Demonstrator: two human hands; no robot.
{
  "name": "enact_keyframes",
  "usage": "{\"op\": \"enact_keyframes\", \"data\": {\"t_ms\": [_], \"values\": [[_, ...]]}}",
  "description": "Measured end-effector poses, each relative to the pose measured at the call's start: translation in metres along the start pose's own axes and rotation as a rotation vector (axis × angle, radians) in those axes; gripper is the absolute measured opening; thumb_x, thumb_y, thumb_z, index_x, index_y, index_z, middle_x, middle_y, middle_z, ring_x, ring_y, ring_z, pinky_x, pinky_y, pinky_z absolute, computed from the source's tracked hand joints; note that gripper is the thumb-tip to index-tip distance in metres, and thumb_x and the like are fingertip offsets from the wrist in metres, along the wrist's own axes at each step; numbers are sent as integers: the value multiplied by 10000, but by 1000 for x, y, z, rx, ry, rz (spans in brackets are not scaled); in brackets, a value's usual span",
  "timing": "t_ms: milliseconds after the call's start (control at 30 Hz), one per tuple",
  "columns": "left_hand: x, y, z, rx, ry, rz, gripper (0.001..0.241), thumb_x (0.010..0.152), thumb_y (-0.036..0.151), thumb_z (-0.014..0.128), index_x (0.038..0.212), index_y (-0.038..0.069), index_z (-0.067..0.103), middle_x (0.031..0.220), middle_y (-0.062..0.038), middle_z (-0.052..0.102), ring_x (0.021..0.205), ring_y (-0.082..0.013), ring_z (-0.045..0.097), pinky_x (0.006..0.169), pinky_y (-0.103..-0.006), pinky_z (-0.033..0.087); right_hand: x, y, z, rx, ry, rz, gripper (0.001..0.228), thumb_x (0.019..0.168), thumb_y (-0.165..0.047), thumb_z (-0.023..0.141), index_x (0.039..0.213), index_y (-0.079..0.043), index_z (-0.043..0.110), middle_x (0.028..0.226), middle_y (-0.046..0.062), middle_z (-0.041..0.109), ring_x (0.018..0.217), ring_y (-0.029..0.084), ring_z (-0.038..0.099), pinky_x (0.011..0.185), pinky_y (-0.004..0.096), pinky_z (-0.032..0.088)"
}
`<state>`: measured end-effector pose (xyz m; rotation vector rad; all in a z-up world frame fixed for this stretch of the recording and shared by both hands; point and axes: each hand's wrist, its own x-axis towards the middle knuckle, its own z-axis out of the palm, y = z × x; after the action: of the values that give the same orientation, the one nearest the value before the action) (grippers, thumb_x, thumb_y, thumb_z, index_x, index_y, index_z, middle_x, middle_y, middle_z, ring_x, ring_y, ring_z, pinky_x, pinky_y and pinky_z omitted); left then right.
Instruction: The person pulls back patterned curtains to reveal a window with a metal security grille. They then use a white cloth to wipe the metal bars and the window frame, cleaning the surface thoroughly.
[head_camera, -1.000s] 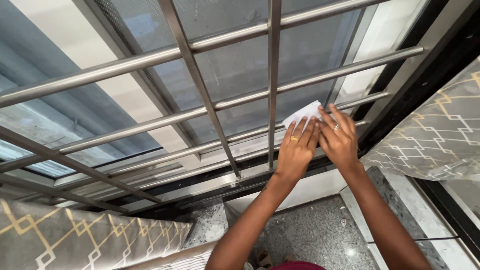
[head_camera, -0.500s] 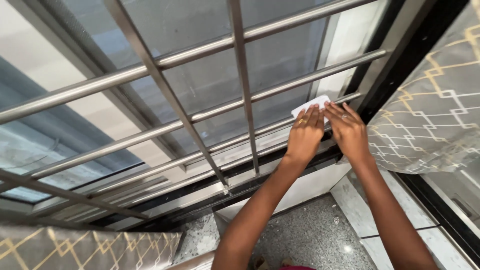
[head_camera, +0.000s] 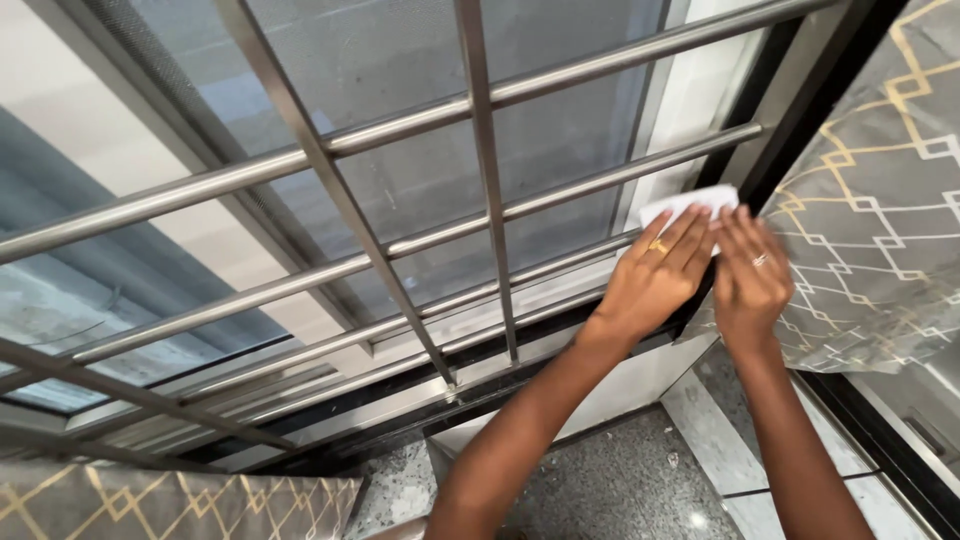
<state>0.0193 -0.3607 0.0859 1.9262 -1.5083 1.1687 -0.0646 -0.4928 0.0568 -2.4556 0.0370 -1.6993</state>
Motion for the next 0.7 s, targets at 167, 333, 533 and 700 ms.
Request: {"op": "enact_keyframes", "data": {"t_ms": [167,333,533,700], "values": [[41,-23,-11,26,90,35,382,947,113,604,1295,-17,693,1396,-136,666,1391,-233,579,1241,-425,398,41,4,9,-72,84,-29,337,1000,136,616,1299,31,733,1389,164,723,1416,313,642,1231,496,425],[55,-47,27,174,66,43,407,915,125,598,1288,-14,685,1389,-150,665,1355,-249,593,1205,-414,420,56,33,25,-144,28,8,333,989,130,626,1257,-26,749,1369,124,717,1423,237,649,1105,403,365],[53,-41,21,172,69,-35,363,913,106,608,1237,-19,709,1352,-165,686,1322,-260,625,1197,-404,438,66,25,19,-118,-38,-25,373,957,114,653,1270,-65,750,1380,90,714,1348,215,645,1124,405,372],[43,-37,-14,217,51,-115,354,872,90,623,1187,-27,734,1306,-173,711,1287,-261,653,1175,-394,467,73,-11,17,-55,-44,-32,313,945,22,734,1240,-81,755,1320,81,712,1333,241,643,1129,420,376]]}}
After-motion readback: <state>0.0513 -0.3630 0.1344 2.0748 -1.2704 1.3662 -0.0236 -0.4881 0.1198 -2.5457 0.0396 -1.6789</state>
